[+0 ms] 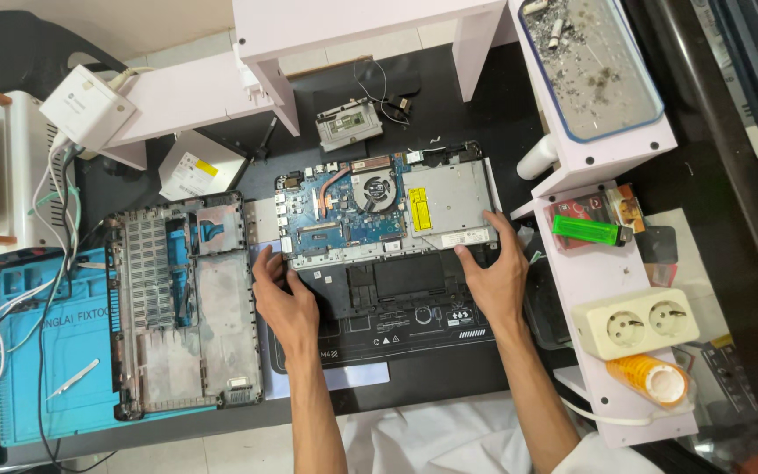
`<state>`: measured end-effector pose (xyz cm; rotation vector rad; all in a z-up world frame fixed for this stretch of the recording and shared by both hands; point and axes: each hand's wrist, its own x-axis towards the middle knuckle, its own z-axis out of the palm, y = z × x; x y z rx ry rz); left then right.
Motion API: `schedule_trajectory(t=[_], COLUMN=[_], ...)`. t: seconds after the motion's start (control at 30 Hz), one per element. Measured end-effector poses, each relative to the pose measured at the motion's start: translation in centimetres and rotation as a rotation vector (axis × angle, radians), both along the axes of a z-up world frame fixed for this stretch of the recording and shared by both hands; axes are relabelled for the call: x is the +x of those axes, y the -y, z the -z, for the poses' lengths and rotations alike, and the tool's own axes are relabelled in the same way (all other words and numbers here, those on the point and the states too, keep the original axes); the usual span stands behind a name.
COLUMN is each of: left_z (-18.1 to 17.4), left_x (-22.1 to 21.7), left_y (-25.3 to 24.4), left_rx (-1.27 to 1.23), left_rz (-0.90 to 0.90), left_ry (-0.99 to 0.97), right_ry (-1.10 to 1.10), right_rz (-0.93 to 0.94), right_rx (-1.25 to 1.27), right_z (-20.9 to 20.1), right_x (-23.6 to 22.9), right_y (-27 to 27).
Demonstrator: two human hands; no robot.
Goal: The person disassembles a black Acer laptop on a workbench. They use a screwdriver to remove screws from the bottom panel, detach the back cover, and then remove the hard drive and optical drive. The person also disconnects internal cables and removes the motherboard from the chassis.
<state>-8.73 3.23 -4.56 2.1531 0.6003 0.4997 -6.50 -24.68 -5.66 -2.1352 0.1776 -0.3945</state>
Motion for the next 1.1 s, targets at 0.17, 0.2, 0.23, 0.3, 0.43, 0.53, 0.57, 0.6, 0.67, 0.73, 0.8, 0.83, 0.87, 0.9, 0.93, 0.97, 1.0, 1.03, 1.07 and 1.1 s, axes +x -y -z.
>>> schedule_trajectory(t=[0.17, 0.2, 0.23, 0.3, 0.43, 0.53, 0.57, 0.6, 0.67, 0.73, 0.8, 0.83, 0.87, 0.9, 0.93, 0.97, 1.0, 1.03, 1.07, 1.1], left_z=[-0.3, -0.4, -0.6, -0.9, -1.2, -1.3, -1.3, -1.3, -1.2, -1.1, -1.1, -1.1, -1.2, -1.3, -1.3, -1.4, -1.6, -1.6, -1.7, -1.8], left_x=[-0.2, -0.3, -0.2, -0.2, -0.2, -0.8, -1.0, -1.2, -1.3, -1.6, -1.4, -1.4, -1.3, -1.1, -0.8, -0.9, -1.1, -1.1, -1.1, -1.4], left_y=[-0.1, -0.1, -0.1, 0.0, 0.0, 0.2, 0.3, 0.5, 0.8, 1.1, 1.1, 1.1, 0.9, 0.7, 0.6, 0.4, 0.3, 0.3, 0.3, 0.3], left_rx=[-0.003, 0.002, -0.017, -0.053, -0.01, 0.066, 0.124, 0.182, 0.207, 0.21, 0.197, 0.158, 0.12, 0.081, 0.032, -0.015, -0.063, -0.03, 0.003, 0.036], left_rz=[0.016, 0.017, 0.012, 0.003, 0.022, 0.043, 0.064, 0.086, 0.082, 0.068, 0.044, 0.035, 0.025, 0.019, 0.007, -0.005, -0.018, 0.001, 0.021, 0.042], left_ry=[0.014, 0.012, 0.01, 0.002, -0.025, -0.066, -0.063, -0.061, -0.091, -0.109, -0.101, -0.099, -0.097, -0.095, -0.109, -0.133, -0.157, -0.156, -0.156, -0.162], right_ry=[-0.048, -0.049, -0.051, -0.059, -0.04, -0.068, -0.105, -0.142, -0.136, -0.14, -0.14, -0.14, -0.141, -0.141, -0.143, -0.154, -0.165, -0.186, -0.207, -0.235], right_rz=[0.032, 0.031, 0.033, 0.038, 0.024, 0.015, 0.018, 0.02, 0.012, 0.005, 0.002, 0.005, 0.008, 0.015, 0.013, 0.01, 0.007, 0.014, 0.021, 0.03], right_rx=[-0.004, -0.006, -0.001, 0.009, -0.035, -0.033, -0.025, -0.016, -0.033, -0.048, -0.054, -0.056, -0.058, -0.06, -0.037, -0.013, 0.012, 0.045, 0.079, 0.113], right_z=[-0.2, -0.3, -0.4, -0.6, -0.4, -0.1, -0.1, -0.1, -0.2, -0.4, -0.7, -0.9, -1.2, -1.5, -1.8, -2.1, -2.4, -2.8, -3.2, -3.6], right_x=[0.2, 0.2, 0.3, 0.3, 0.2, 0.0, -0.1, -0.2, -0.1, -0.3, 0.1, 0.2, 0.3, 0.4, 0.7, 0.6, 0.4, 0.3, 0.2, -0.2], right_y=[0.1, 0.1, 0.0, 0.0, 0.2, 0.3, 0.4, 0.5, 0.4, 0.5, 0.4, 0.4, 0.4, 0.3, 0.4, 0.4, 0.4, 0.4, 0.4, 0.4])
